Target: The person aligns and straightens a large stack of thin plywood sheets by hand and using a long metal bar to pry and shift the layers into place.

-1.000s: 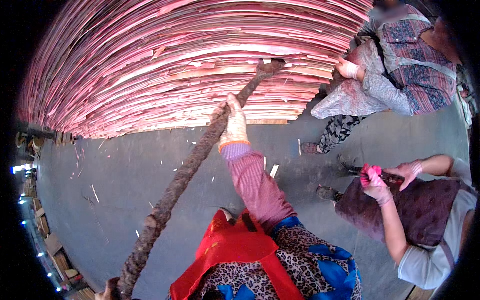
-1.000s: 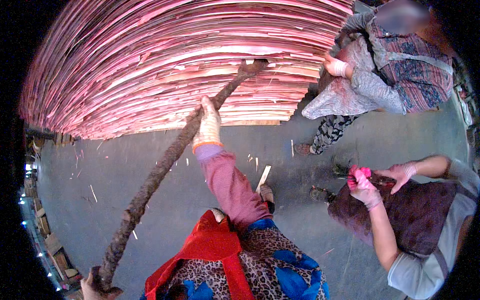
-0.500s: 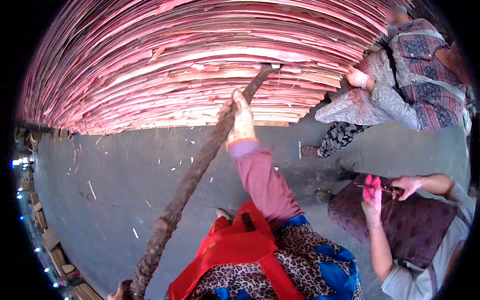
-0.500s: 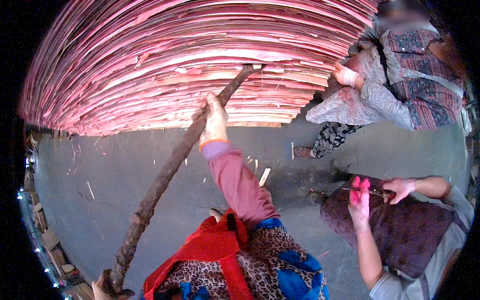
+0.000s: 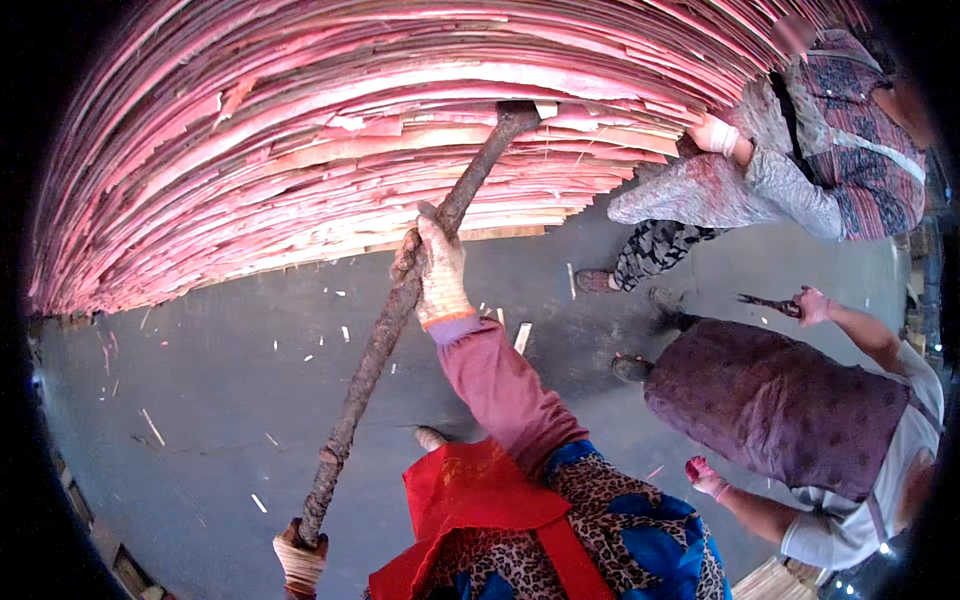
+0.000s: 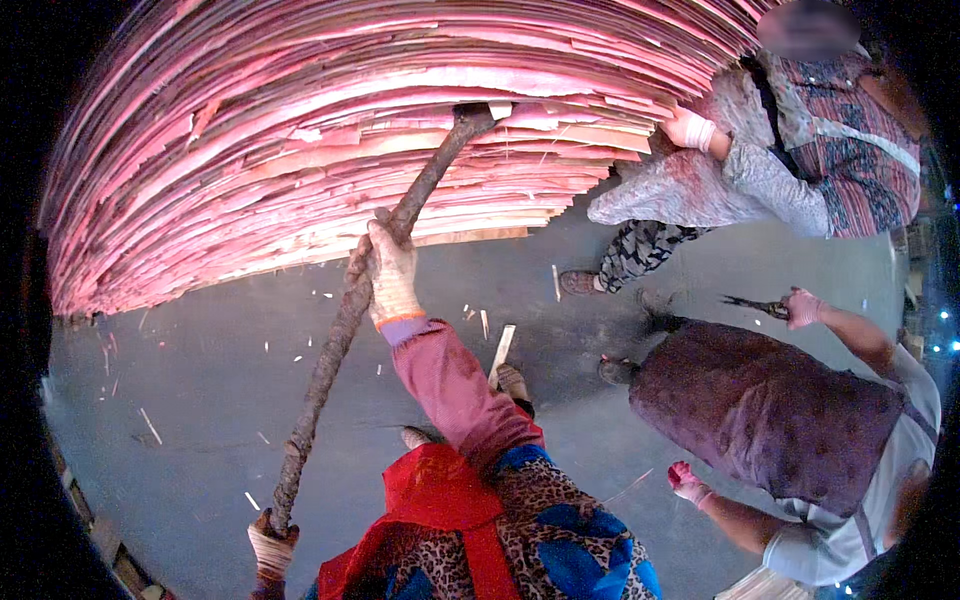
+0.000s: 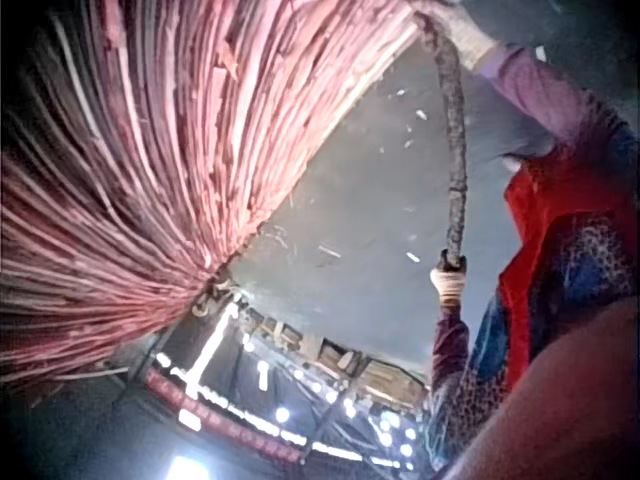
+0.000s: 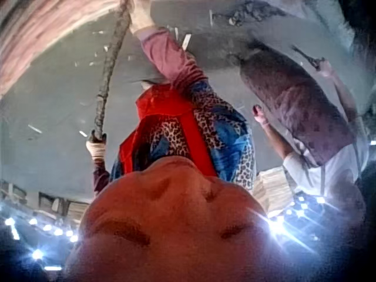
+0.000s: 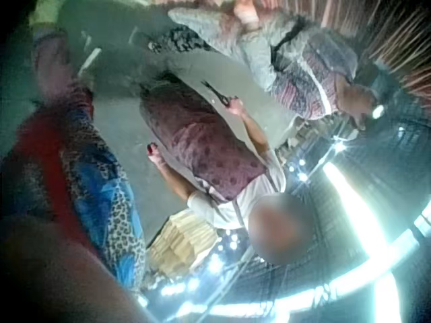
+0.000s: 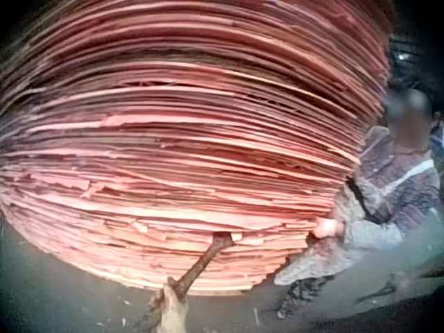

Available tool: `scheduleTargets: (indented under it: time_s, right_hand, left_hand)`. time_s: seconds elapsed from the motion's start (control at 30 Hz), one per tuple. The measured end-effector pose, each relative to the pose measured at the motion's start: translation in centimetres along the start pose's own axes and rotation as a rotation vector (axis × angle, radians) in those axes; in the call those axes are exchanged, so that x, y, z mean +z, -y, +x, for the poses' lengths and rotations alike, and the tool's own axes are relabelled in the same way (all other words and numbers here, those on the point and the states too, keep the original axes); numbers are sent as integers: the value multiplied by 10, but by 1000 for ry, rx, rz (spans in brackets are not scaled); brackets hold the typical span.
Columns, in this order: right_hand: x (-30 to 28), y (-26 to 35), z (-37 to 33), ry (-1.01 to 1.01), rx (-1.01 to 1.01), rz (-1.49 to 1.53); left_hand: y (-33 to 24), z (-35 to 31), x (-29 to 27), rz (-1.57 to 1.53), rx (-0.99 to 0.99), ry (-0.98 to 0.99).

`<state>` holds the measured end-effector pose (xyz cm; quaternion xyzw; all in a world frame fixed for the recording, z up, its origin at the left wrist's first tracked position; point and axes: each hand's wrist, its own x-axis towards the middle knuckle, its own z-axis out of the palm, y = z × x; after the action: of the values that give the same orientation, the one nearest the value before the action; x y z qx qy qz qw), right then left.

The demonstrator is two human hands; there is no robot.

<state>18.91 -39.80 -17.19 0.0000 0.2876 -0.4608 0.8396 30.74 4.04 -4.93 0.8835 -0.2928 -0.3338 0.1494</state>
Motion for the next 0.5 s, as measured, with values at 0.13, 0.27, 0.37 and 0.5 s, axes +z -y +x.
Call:
scheduleTargets:
  time_s: [0.13, 0.27, 0.37, 0.5]
  right_hand:
    - [-9, -7, 6, -3, -8, -52]
    - [-20, -17, 16, 5, -77, -37]
    - [-27, -21, 22, 21, -96, -43]
    - [-35, -29, 26, 30, -153, -111]
  left_hand:
    - [35, 19, 23, 9, 16, -24]
    - [61, 42, 40, 59, 172, -101]
    - [71, 58, 48, 211, 225, -117]
    - [90, 70, 48, 153, 206, -68]
